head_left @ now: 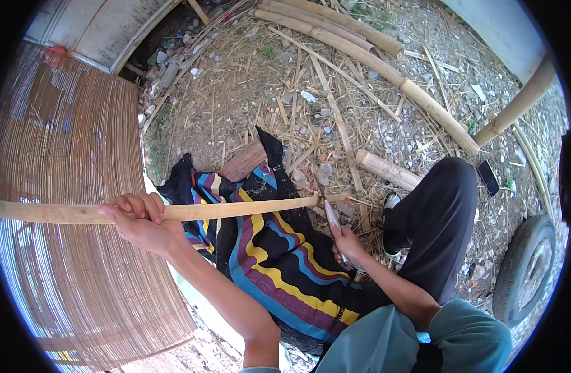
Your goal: The person cuts, shaves, and trims bamboo sticks using a knife.
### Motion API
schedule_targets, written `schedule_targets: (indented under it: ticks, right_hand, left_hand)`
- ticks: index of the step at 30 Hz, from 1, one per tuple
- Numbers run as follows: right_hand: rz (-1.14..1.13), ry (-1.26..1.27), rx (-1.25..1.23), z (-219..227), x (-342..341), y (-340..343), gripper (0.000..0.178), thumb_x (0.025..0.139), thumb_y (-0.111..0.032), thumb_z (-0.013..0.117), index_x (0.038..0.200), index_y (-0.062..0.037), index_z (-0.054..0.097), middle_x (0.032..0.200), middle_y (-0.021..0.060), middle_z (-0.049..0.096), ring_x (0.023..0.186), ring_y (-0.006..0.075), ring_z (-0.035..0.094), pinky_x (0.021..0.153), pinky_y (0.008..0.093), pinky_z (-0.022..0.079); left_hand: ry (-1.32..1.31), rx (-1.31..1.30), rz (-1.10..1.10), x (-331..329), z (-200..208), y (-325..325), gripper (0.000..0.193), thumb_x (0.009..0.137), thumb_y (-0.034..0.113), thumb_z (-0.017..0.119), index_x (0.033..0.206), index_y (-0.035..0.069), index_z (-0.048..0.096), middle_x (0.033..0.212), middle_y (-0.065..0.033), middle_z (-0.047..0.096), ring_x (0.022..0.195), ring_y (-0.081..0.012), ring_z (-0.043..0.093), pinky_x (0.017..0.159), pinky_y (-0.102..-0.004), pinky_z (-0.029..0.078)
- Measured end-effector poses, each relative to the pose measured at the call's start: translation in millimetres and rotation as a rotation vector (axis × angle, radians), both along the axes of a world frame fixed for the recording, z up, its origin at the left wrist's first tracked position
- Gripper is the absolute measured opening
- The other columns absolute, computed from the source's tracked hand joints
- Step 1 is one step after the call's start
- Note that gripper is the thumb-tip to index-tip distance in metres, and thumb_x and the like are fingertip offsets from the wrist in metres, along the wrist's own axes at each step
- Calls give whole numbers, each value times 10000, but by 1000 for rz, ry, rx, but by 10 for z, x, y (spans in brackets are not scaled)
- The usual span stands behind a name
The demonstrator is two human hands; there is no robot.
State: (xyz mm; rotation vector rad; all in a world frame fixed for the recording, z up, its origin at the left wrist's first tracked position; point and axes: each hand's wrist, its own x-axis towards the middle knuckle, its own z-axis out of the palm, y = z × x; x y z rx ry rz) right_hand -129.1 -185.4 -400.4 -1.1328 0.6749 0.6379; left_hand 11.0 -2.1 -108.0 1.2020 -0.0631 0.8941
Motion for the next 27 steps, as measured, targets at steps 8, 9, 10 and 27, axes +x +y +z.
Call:
schedule_targets:
  ticks: [8, 9, 10, 27]
  right_hand:
    - [373, -613, 9, 1181, 159, 206, 317, 946, -303, 460, 1106, -36, 400, 534, 32, 491, 384, 118, 498, 374, 273, 398]
    - [384, -693, -11, 1241, 175, 240, 326, 939, -284, 480, 1121, -34, 377, 554, 49, 506, 387, 129, 505, 381, 289, 404]
    - [305, -925, -230, 1234, 161, 279, 369, 912, -230, 530, 1145, -20, 336, 647, 135, 558, 478, 237, 579, 454, 356, 442]
    - [282, -867, -282, 1348, 170, 358, 273, 918, -215, 495, 1041, 7, 394, 662, 274, 557, 600, 437, 580, 527, 483, 453]
  left_hand:
    - [6, 6, 12, 50, -45, 111, 461, 896, 491, 491, 657, 124, 348, 508, 33, 226, 363, -58, 202, 339, -224, 159]
    - [10, 9, 7, 54, -58, 120, 461, 896, 491, 491, 657, 124, 348, 508, 33, 226, 363, -58, 202, 339, -224, 159]
    - [-1, 18, 8, 56, -58, 129, 458, 898, 487, 490, 657, 125, 347, 510, 35, 224, 366, -58, 202, 342, -222, 159]
    - [-18, 11, 3, 38, -32, 69, 444, 911, 472, 470, 659, 127, 348, 509, 43, 212, 363, -47, 181, 339, -210, 142]
